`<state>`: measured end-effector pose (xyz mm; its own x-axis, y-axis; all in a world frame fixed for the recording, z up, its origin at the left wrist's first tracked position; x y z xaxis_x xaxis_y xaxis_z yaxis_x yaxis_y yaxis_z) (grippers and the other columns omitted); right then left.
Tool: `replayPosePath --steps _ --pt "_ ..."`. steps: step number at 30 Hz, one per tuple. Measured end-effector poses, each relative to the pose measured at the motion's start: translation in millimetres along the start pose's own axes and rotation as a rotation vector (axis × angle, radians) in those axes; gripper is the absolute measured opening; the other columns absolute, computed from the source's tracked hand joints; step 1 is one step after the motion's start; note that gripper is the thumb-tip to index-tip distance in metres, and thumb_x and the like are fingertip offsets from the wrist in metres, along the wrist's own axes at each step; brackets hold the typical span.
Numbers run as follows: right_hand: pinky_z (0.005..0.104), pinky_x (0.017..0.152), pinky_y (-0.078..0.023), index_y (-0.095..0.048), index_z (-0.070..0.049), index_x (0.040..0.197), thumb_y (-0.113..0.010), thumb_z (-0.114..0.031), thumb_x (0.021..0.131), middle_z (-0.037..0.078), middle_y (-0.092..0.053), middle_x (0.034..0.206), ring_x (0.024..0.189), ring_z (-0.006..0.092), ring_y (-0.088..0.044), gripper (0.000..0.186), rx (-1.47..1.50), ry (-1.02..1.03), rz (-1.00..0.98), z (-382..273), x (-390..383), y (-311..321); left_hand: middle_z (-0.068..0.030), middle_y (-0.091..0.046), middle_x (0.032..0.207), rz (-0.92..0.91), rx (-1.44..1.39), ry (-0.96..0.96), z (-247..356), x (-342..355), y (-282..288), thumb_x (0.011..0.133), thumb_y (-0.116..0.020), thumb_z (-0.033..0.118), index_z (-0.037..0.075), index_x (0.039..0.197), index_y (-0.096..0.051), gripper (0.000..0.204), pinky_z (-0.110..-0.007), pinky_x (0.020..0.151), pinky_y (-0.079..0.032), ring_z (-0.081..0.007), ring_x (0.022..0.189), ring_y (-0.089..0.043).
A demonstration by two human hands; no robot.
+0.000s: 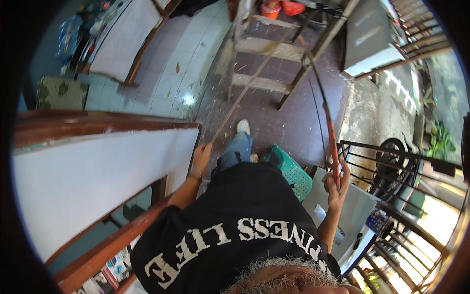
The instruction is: Sawing a piece of material using a hacksaw while supporting it on a ladder.
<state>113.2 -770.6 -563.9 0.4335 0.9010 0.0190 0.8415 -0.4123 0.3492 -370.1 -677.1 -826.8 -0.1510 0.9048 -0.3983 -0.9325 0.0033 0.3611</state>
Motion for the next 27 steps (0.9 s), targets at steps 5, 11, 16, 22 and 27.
replayPosePath --steps 5,11,16,22,27 --pt "0.0212 0.055 -0.035 -0.056 0.005 0.122 -0.064 -0.02 0.084 -0.001 -0.052 0.074 0.061 0.006 -0.046 0.047 0.196 -0.147 -0.314 5.5 57.4 -57.4 -0.0076 -0.061 0.067 -0.07 0.128 0.088 60.6 67.6 -43.9 0.084 -0.055 0.04 0.003 0.077 -0.066 0.039 -0.033 0.06 -0.041 -0.0182 0.065 -0.058" --pt "0.0263 0.075 -0.047 -0.062 0.006 0.116 -0.063 -0.019 0.083 0.012 -0.069 0.093 0.08 0.0119 -0.06 0.041 0.02 -0.052 -0.594 -11.4 110.5 -137.8 -0.0101 -0.065 0.073 -0.077 0.217 0.154 85.4 125.2 -59.2 0.082 -0.054 0.045 0.006 0.082 -0.069 0.042 -0.036 0.064 -0.045 -0.0234 0.071 -0.063" --pt "0.0241 0.067 -0.045 -0.062 0.005 0.115 -0.066 -0.016 0.085 0.006 -0.066 0.081 0.071 0.007 -0.052 0.037 -0.058 0.073 -0.713 -16.7 149.0 -198.6 -0.0092 -0.066 0.074 -0.05 0.302 0.132 104.9 164.4 -49.6 0.08 -0.055 0.048 0.01 0.085 -0.07 0.041 -0.039 0.064 -0.046 -0.0267 0.07 -0.064" --pt "0.0211 0.059 -0.04 -0.061 0.004 0.116 -0.066 -0.019 0.088 0.002 -0.061 0.078 0.065 0.0053 -0.048 0.037 -0.101 -0.071 -0.92 3.1 192.3 -243.8 -0.0107 -0.071 0.094 0.025 0.419 0.155 116.1 186.2 -34.1 0.08 -0.052 0.046 0.013 0.094 -0.073 0.042 -0.044 0.077 -0.05 -0.0314 0.09 -0.066" --pt "0.0195 0.051 -0.035 -0.06 0.003 0.118 -0.065 -0.023 0.09 -0.001 -0.058 0.076 0.058 0.0039 -0.044 0.038 -0.046 -0.151 -1.065 13.7 224.0 -269.6 -0.0086 -0.071 0.098 -0.079 0.59 0.207 115.1 202.3 -42.4 0.08 -0.053 0.049 0.015 0.099 -0.072 0.043 -0.042 0.081 -0.049 -0.0302 0.092 -0.066"
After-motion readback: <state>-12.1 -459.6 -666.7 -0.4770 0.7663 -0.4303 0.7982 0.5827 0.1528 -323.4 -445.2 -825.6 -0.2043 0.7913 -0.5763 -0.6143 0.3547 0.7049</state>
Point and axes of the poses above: each hand's wrist, its own x-axis towards the middle knuckle, its own y-axis out of the back of the hand, z = x × y, the point moved 10 cm from there along x, towards the middle knuckle
